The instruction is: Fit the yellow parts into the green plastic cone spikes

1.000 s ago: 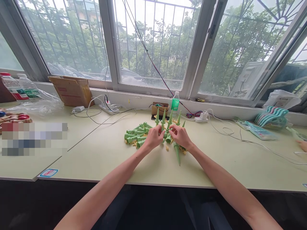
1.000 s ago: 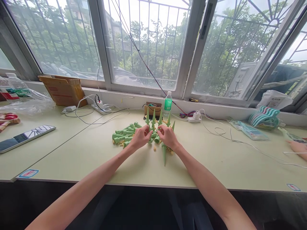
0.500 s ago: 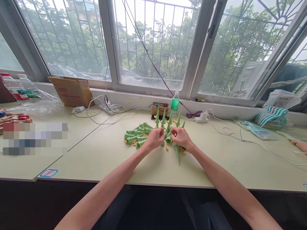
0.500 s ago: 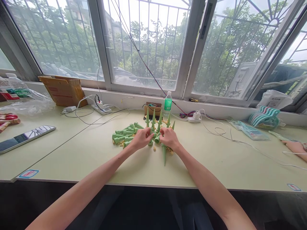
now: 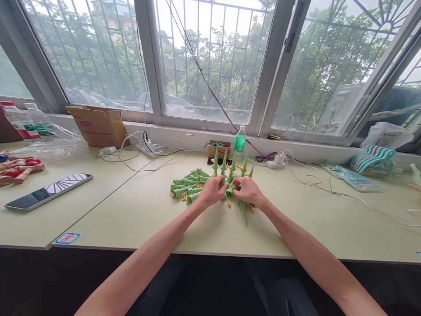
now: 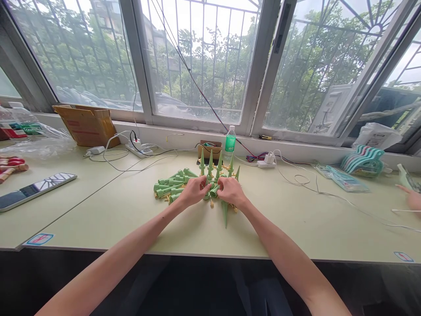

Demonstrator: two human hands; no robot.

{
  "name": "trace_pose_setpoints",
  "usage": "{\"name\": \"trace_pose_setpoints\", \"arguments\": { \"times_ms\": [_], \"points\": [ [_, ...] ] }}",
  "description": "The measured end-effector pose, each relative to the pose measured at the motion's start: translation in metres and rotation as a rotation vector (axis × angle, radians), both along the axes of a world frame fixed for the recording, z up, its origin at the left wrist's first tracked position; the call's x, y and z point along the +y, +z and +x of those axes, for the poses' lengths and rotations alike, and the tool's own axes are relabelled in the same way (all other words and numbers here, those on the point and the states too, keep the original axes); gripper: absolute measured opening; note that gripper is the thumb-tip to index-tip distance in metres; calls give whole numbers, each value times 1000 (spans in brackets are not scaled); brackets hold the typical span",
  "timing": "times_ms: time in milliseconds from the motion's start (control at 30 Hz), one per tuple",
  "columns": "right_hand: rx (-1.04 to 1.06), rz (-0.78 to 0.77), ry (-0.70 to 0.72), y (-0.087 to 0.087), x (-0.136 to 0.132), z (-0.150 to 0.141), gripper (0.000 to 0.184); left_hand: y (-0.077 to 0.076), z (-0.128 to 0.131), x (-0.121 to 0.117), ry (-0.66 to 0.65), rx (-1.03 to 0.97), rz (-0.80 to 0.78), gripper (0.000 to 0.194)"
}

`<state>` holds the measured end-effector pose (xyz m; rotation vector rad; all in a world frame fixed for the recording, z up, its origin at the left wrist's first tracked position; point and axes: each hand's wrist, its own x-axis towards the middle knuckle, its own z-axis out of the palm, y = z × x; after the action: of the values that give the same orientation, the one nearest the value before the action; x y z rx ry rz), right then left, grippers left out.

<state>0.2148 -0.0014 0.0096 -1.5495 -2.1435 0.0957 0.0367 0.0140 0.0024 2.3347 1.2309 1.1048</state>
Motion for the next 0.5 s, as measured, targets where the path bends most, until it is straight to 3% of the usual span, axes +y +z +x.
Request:
{"name": "trace_pose_setpoints", "arguments": {
  "times_ms": [500],
  "points": [
    [-94,-75,18,4,-7,-4,28,2,0,-1,46,-18,36,27]
  ]
}}
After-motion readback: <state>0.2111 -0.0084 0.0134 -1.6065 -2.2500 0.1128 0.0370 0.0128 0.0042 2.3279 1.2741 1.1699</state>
